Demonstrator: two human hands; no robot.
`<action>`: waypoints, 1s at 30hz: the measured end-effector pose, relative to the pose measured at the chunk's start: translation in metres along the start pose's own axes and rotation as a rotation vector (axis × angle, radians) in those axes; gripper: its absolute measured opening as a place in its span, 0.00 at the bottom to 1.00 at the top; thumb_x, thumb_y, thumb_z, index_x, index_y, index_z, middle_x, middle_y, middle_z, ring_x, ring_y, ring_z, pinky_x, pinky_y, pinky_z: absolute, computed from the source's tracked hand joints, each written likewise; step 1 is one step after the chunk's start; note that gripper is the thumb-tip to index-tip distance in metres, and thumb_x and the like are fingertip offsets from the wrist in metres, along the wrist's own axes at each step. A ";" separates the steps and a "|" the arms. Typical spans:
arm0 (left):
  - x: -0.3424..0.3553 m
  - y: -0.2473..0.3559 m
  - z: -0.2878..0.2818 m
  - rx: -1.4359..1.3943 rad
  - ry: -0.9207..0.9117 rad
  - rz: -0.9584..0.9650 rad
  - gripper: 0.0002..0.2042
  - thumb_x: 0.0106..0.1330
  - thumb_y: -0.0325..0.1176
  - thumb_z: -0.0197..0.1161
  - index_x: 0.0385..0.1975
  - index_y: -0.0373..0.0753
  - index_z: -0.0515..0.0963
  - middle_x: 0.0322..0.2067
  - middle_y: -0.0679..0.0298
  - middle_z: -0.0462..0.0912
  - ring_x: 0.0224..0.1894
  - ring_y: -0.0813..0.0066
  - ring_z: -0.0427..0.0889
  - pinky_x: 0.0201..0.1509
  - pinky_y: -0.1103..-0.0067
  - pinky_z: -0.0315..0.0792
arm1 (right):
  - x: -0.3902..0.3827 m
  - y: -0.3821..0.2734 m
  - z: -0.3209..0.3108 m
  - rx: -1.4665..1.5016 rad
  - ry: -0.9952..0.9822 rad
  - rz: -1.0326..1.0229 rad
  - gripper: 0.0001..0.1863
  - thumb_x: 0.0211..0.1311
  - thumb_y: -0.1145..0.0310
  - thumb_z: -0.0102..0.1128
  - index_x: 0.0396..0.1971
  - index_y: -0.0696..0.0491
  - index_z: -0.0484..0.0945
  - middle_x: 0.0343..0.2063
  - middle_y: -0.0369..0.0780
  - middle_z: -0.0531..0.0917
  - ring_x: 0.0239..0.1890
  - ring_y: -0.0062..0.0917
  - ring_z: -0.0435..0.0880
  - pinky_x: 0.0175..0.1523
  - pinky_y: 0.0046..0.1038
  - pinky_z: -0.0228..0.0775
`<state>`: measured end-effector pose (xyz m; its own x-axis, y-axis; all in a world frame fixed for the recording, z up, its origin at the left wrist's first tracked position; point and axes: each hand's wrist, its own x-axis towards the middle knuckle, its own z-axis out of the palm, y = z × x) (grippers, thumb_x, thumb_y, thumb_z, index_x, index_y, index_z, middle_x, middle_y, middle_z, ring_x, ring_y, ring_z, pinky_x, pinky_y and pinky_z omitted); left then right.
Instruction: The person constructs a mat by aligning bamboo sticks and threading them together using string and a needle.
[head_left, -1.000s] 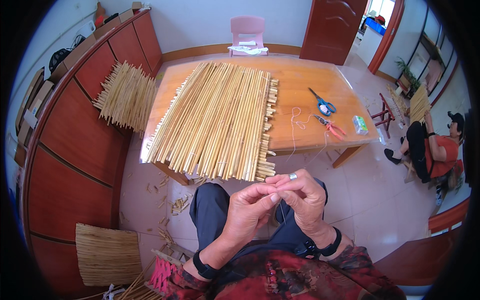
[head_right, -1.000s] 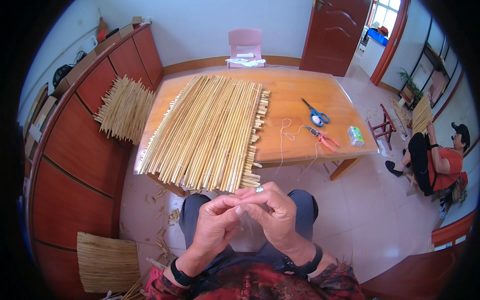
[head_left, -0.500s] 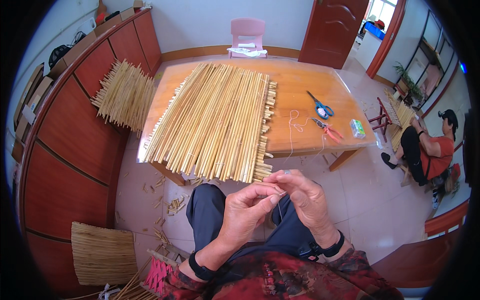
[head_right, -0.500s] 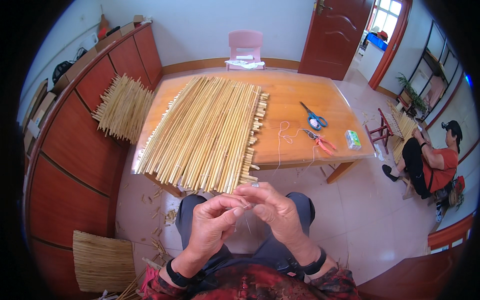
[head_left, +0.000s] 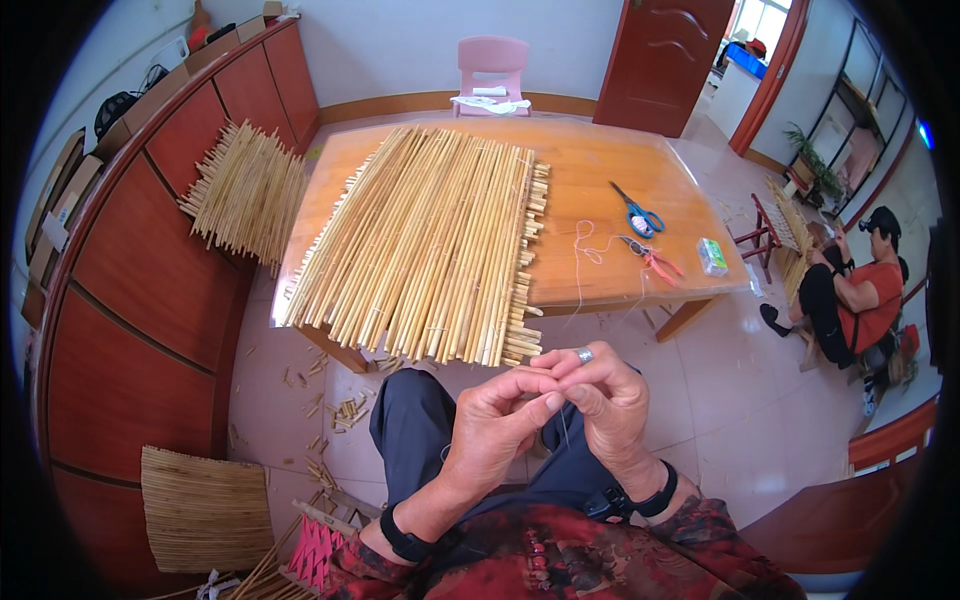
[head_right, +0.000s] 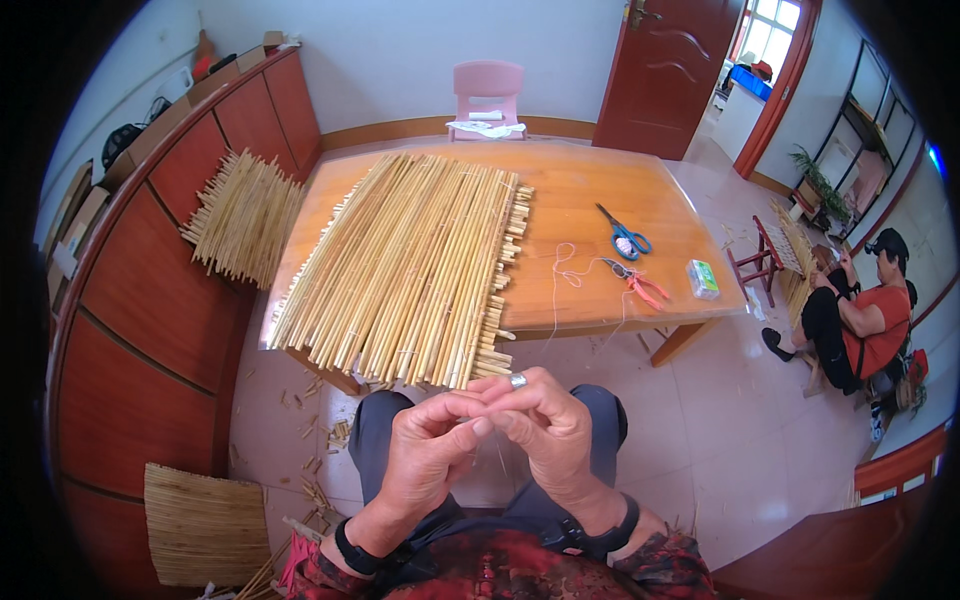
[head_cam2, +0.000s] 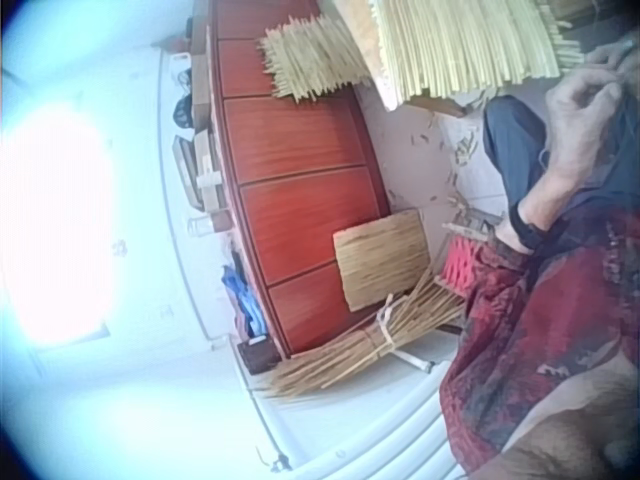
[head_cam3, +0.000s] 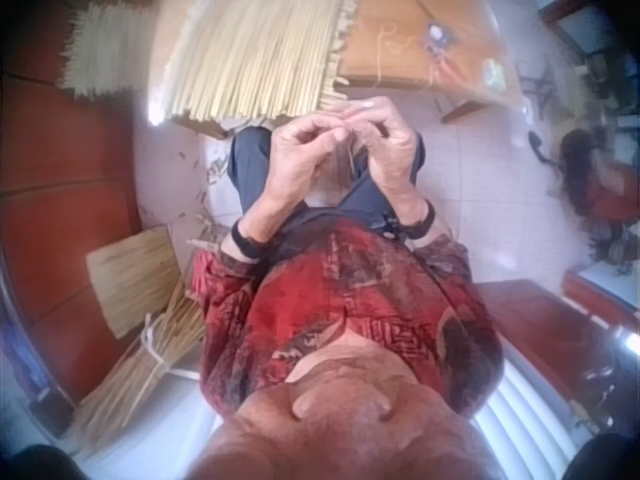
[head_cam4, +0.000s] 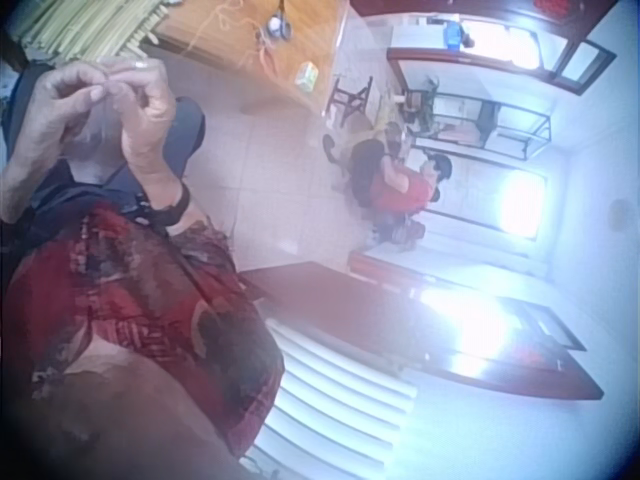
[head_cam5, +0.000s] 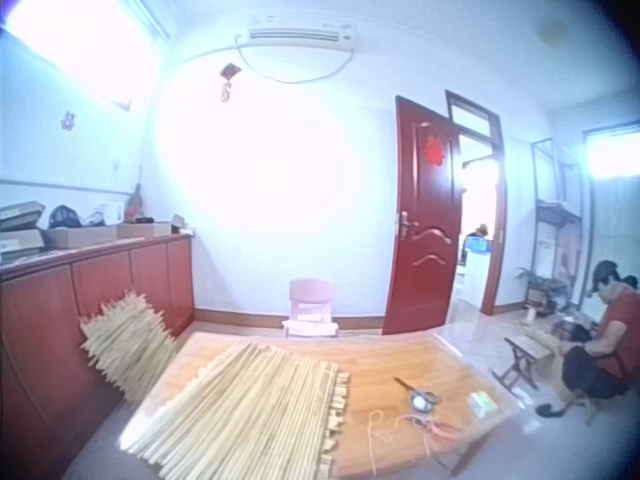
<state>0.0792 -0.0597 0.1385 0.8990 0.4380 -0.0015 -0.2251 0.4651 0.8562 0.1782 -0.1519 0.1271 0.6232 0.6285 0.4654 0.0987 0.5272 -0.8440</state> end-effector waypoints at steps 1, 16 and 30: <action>0.001 -0.001 0.000 -0.001 0.000 0.000 0.05 0.56 0.24 0.58 0.32 0.35 0.77 0.33 0.69 0.75 0.16 0.93 0.60 0.15 0.92 0.51 | 0.000 0.001 0.000 -0.011 0.043 -0.035 0.04 0.54 0.76 0.55 0.24 0.60 0.71 0.29 0.40 0.74 0.38 0.30 0.77 0.44 0.29 0.69; -0.002 0.016 0.002 0.540 -0.046 0.468 0.05 0.52 0.19 0.58 0.28 0.32 0.76 0.33 0.59 0.77 0.32 0.75 0.76 0.34 0.83 0.71 | -0.007 -0.004 -0.015 -0.025 -0.035 0.298 0.10 0.61 0.68 0.46 0.36 0.59 0.71 0.35 0.40 0.75 0.42 0.23 0.73 0.49 0.23 0.64; -0.021 0.065 0.058 -0.303 -0.813 1.019 0.05 0.50 0.19 0.55 0.24 0.27 0.77 0.31 0.44 0.77 0.10 0.79 0.64 0.11 0.84 0.54 | 0.007 -0.074 0.014 0.290 -0.741 -0.088 0.06 0.49 0.72 0.60 0.26 0.59 0.76 0.18 0.41 0.70 0.16 0.26 0.67 0.18 0.24 0.53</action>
<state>0.0677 -0.0830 0.2241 0.2245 0.1591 0.9614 -0.9032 0.4044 0.1440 0.1646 -0.1783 0.1967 -0.0654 0.7401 0.6693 -0.1454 0.6565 -0.7402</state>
